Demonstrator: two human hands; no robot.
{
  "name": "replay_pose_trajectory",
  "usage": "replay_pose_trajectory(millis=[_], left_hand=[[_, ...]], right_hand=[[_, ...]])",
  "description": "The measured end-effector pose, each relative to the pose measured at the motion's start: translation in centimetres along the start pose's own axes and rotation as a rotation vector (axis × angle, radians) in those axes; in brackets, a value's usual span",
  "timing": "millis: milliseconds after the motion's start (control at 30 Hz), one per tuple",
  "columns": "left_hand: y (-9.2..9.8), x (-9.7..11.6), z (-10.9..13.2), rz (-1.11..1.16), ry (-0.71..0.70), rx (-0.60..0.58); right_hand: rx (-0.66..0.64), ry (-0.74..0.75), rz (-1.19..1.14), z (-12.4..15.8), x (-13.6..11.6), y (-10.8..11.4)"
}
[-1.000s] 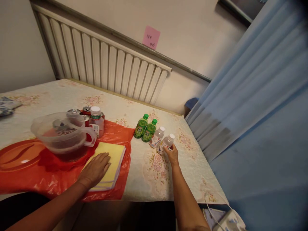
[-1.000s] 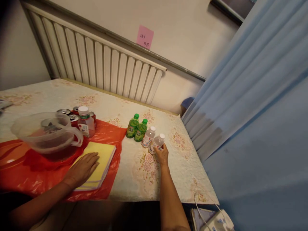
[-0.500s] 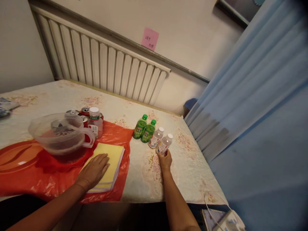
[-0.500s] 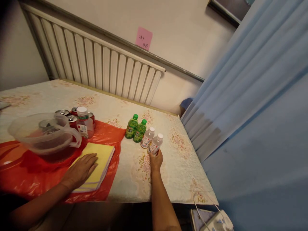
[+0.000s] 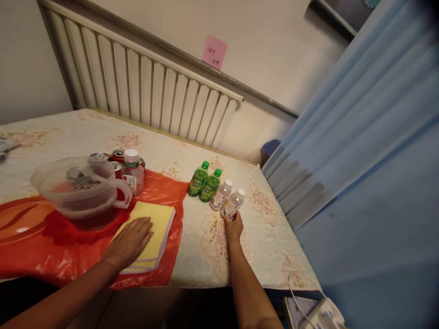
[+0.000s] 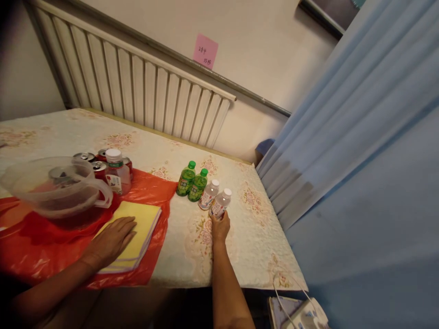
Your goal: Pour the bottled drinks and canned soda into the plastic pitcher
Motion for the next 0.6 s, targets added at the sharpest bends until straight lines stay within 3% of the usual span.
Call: replay_pose_trajectory(millis=[600], left_hand=[[0.22,0.10,-0.10,-0.009,0.012,0.001]], right_hand=[[0.002,0.026,0.038,-0.08,-0.16,-0.07]])
Point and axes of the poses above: each hand's wrist, its own z-axis away from the middle knuckle, its own y-axis out of the back of the hand, x = y × z, the point moved 9 cm from there along -z, towards the middle knuckle, and after that the axes turned 6 degrees about y, right-handed, at the moved point
